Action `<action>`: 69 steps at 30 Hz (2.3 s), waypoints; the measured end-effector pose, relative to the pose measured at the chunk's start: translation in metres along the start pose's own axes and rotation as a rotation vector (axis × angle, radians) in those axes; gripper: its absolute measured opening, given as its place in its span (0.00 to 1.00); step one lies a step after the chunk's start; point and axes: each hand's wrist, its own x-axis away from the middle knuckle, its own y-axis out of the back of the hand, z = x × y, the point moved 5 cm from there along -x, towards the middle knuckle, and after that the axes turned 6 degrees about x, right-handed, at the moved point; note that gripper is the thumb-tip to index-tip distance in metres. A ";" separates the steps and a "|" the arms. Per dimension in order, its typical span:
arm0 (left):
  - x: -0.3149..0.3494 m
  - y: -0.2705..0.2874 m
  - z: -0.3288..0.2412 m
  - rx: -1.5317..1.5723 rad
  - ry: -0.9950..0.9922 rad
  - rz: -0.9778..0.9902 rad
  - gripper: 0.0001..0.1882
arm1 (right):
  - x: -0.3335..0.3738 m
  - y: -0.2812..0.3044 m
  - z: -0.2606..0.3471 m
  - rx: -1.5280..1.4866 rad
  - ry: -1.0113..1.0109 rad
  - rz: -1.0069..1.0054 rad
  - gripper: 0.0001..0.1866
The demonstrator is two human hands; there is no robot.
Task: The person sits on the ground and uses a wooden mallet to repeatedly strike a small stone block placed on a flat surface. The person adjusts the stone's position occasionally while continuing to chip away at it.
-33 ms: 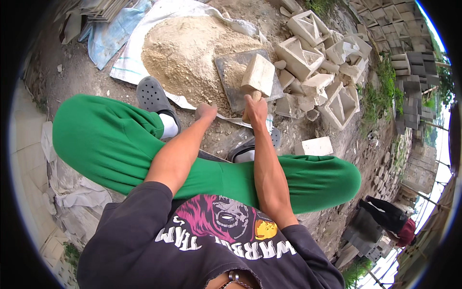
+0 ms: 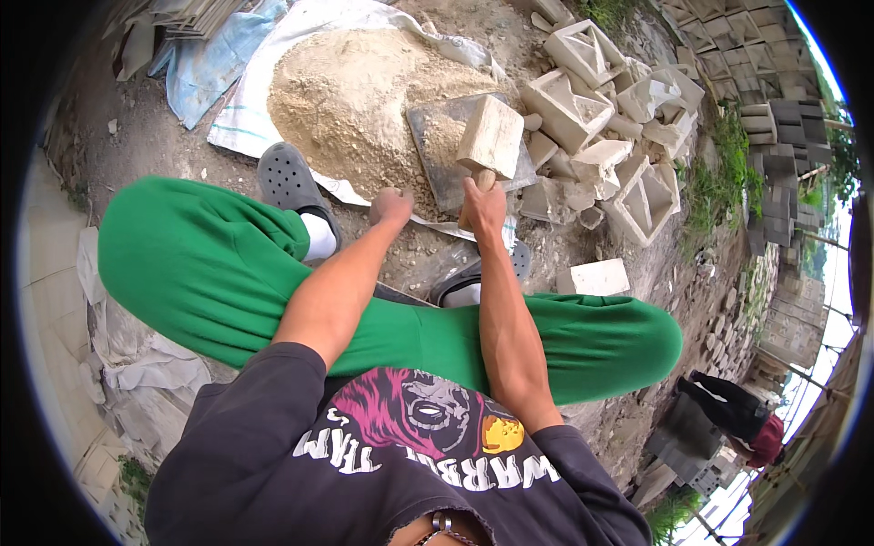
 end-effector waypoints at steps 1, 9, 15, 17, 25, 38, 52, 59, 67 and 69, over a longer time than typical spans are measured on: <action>0.010 0.003 -0.025 0.018 -0.125 -0.041 0.17 | -0.006 0.001 -0.003 -0.013 -0.021 -0.004 0.28; -0.029 0.020 -0.065 0.262 -0.558 -0.315 0.16 | 0.008 -0.025 0.012 0.309 0.120 0.076 0.31; -0.028 0.017 -0.085 0.168 -0.640 -0.167 0.19 | -0.001 -0.027 -0.003 0.256 0.042 0.073 0.32; -0.022 0.017 -0.099 0.054 -0.689 -0.164 0.19 | 0.001 -0.019 0.008 0.243 0.058 0.000 0.32; -0.041 0.016 -0.108 0.129 -0.609 -0.215 0.16 | 0.002 -0.030 -0.009 0.284 0.012 0.119 0.30; -0.031 0.008 -0.112 -0.003 -0.655 -0.193 0.13 | 0.001 -0.028 -0.013 0.363 0.015 0.136 0.29; -0.055 0.016 -0.102 0.192 -0.575 -0.271 0.11 | 0.008 -0.027 0.011 0.283 0.120 0.088 0.28; -0.057 0.030 -0.083 0.358 -0.490 -0.376 0.10 | 0.005 -0.033 0.006 0.349 0.043 0.145 0.30; -0.047 -0.012 -0.020 0.467 -0.122 -0.323 0.21 | 0.008 -0.034 0.020 0.444 0.082 0.145 0.28; -0.046 -0.030 -0.002 0.492 -0.052 -0.299 0.24 | 0.006 -0.032 0.014 0.388 0.033 0.133 0.28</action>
